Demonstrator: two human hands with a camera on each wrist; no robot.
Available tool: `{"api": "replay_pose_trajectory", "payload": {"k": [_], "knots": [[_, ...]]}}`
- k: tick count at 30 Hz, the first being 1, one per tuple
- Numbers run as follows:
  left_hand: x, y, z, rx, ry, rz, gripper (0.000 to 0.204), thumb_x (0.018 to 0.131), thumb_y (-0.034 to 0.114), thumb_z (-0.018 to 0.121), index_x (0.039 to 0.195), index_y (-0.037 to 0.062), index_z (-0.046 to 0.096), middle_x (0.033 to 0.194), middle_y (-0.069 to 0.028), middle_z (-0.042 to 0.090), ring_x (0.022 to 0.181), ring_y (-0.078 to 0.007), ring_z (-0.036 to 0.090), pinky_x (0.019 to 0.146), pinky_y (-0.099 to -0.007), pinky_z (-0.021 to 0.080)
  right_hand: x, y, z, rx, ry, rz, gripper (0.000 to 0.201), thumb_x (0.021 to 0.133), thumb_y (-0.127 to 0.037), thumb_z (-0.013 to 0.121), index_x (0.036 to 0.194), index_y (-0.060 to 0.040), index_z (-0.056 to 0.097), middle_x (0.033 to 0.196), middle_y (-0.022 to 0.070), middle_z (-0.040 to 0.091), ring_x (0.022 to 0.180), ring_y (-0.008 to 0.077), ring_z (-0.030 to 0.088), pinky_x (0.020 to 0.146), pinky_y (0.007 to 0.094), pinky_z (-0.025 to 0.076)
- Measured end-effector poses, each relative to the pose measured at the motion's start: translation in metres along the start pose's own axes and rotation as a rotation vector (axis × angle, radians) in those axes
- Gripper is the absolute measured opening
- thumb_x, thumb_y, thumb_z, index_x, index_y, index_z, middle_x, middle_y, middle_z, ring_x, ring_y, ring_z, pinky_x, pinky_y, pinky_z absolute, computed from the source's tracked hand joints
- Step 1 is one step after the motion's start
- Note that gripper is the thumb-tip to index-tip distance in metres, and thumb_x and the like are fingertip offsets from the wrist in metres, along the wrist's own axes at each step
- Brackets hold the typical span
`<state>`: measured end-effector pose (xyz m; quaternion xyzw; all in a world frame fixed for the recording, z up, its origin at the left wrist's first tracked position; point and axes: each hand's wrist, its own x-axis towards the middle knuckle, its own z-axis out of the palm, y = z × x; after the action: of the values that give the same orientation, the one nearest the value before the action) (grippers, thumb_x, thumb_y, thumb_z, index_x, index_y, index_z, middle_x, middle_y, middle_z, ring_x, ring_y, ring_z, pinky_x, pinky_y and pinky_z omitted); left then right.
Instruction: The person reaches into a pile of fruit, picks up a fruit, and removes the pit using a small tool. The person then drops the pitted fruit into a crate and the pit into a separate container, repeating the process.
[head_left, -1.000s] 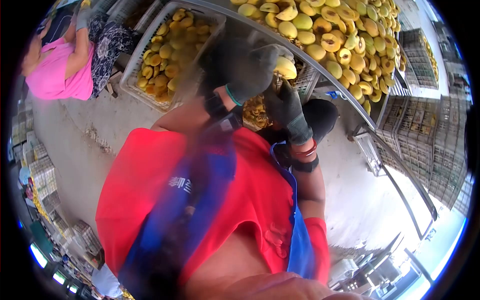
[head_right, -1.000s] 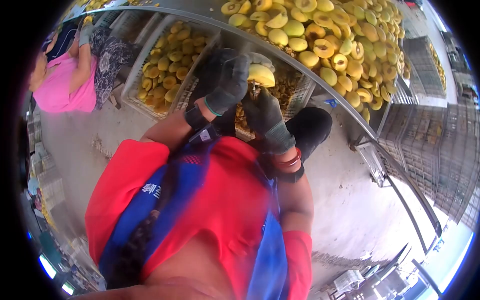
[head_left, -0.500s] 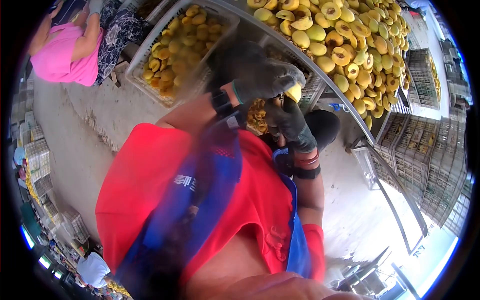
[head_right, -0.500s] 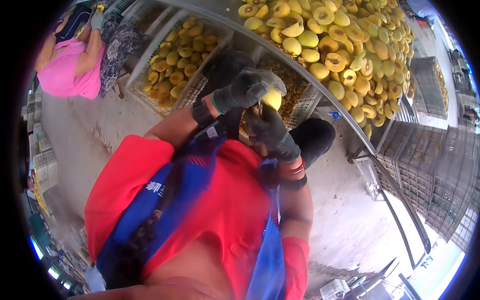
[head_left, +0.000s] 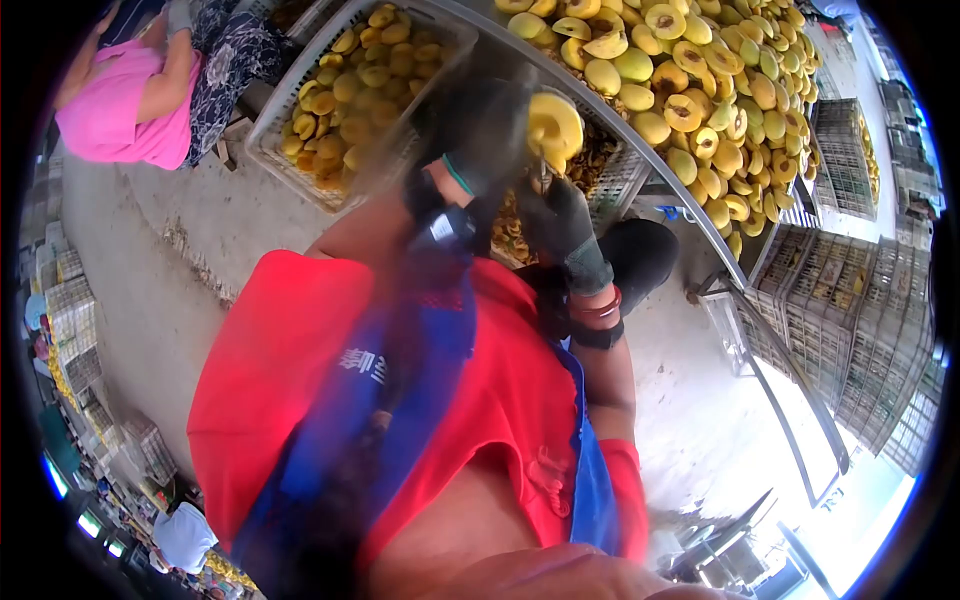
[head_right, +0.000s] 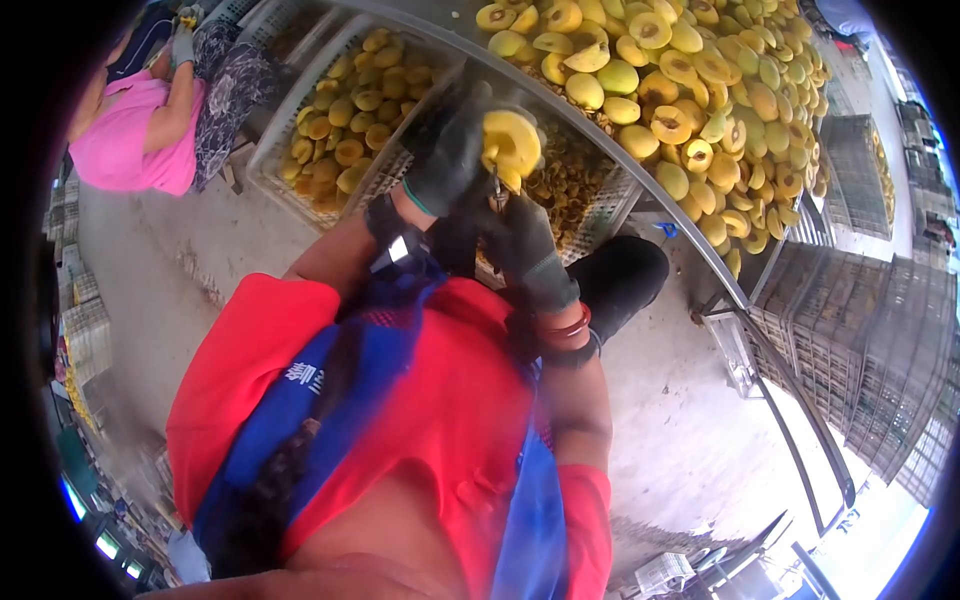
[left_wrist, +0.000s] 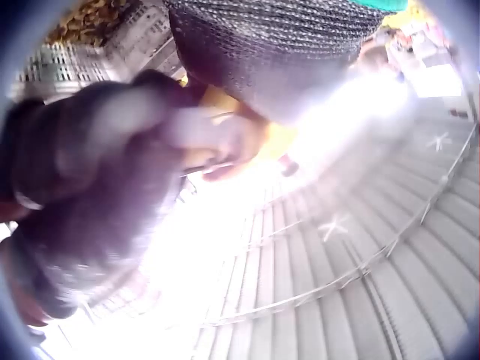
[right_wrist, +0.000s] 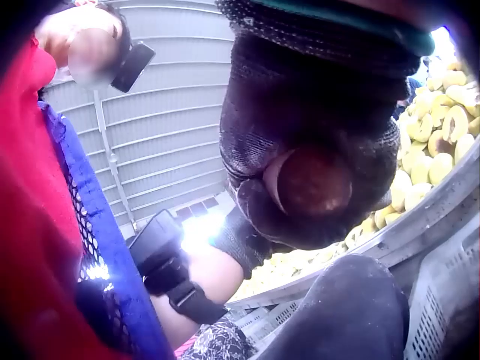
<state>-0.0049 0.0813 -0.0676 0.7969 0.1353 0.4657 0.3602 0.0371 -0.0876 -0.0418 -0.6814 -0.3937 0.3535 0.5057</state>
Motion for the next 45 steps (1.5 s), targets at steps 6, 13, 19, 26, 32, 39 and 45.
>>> {"api": "replay_pose_trajectory", "payload": {"k": [6,13,19,26,32,39,45], "knots": [[0.015,-0.063,-0.045,0.178,-0.044,-0.01,0.035,0.094,0.002,0.042,0.129,-0.0006,0.04,0.113,-0.0169,0.056,0.1,-0.0275,0.057,0.092,-0.036,0.045,-0.001,-0.007,0.005,-0.147,0.268,-0.084,0.016,0.084,-0.015,0.063,0.086,0.0002,0.057,0.055,0.0084,0.051,0.044,0.0206,0.052,0.044,0.0333,0.04],[0.02,-0.158,-0.1,0.377,0.039,-0.367,0.037,0.098,0.034,0.038,0.112,0.0044,0.055,0.118,-0.0227,0.056,0.111,-0.037,0.052,0.094,-0.0408,0.042,0.001,0.014,-0.003,-0.111,0.33,0.048,0.019,0.088,-0.019,0.06,0.082,-0.0009,0.056,0.056,0.0081,0.055,0.046,0.0164,0.054,0.046,0.0307,0.043],[-0.012,-0.256,-0.125,0.565,-0.247,-0.646,0.037,0.097,0.025,0.032,0.12,0.0029,0.052,0.116,-0.0247,0.057,0.107,-0.0385,0.055,0.09,-0.0444,0.043,0.013,-0.001,-0.003,-0.035,0.29,0.45,0.015,0.087,-0.018,0.06,0.088,-0.0034,0.057,0.066,0.0099,0.059,0.053,0.0204,0.057,0.047,0.0307,0.043],[0.032,-0.19,-0.12,0.291,0.17,-0.378,0.042,0.095,0.04,0.043,0.108,0.0054,0.064,0.109,-0.0169,0.063,0.104,-0.0331,0.059,0.089,-0.0372,0.046,0.012,0.005,-0.003,-0.393,0.65,-0.12,0.019,0.086,-0.018,0.063,0.098,-0.006,0.055,0.071,0.0112,0.062,0.055,0.0227,0.059,0.048,0.033,0.045],[0.103,-0.114,-0.05,0.394,-0.165,-0.064,0.038,0.088,0.038,0.055,0.112,0.0083,0.062,0.107,-0.0107,0.065,0.102,-0.0285,0.061,0.089,-0.0372,0.047,0.016,0.097,-0.016,-0.516,0.291,0.539,0.034,0.082,-0.022,0.063,0.104,-0.0006,0.049,0.084,0.0241,0.062,0.066,0.0393,0.061,0.06,0.0452,0.048],[0.146,-0.116,0.029,0.939,-0.807,-0.303,0.064,0.08,0.059,0.054,0.123,0.0123,0.053,0.112,-0.0136,0.064,0.101,-0.0299,0.062,0.088,-0.0407,0.047,0.007,0.056,-0.021,-0.373,0.479,0.251,0.03,0.081,-0.023,0.062,0.093,-0.0009,0.047,0.068,0.0203,0.058,0.064,0.0421,0.057,0.057,0.0494,0.043],[0.138,-0.147,0.018,0.332,-0.598,-0.458,0.067,0.081,0.053,0.058,0.129,0.0085,0.05,0.117,-0.0168,0.061,0.109,-0.0279,0.059,0.09,-0.0373,0.045,0.002,0.041,-0.022,-0.381,0.537,0.138,0.027,0.082,-0.024,0.062,0.089,-0.0019,0.048,0.063,0.018,0.055,0.057,0.0375,0.056,0.053,0.0457,0.042]]}}
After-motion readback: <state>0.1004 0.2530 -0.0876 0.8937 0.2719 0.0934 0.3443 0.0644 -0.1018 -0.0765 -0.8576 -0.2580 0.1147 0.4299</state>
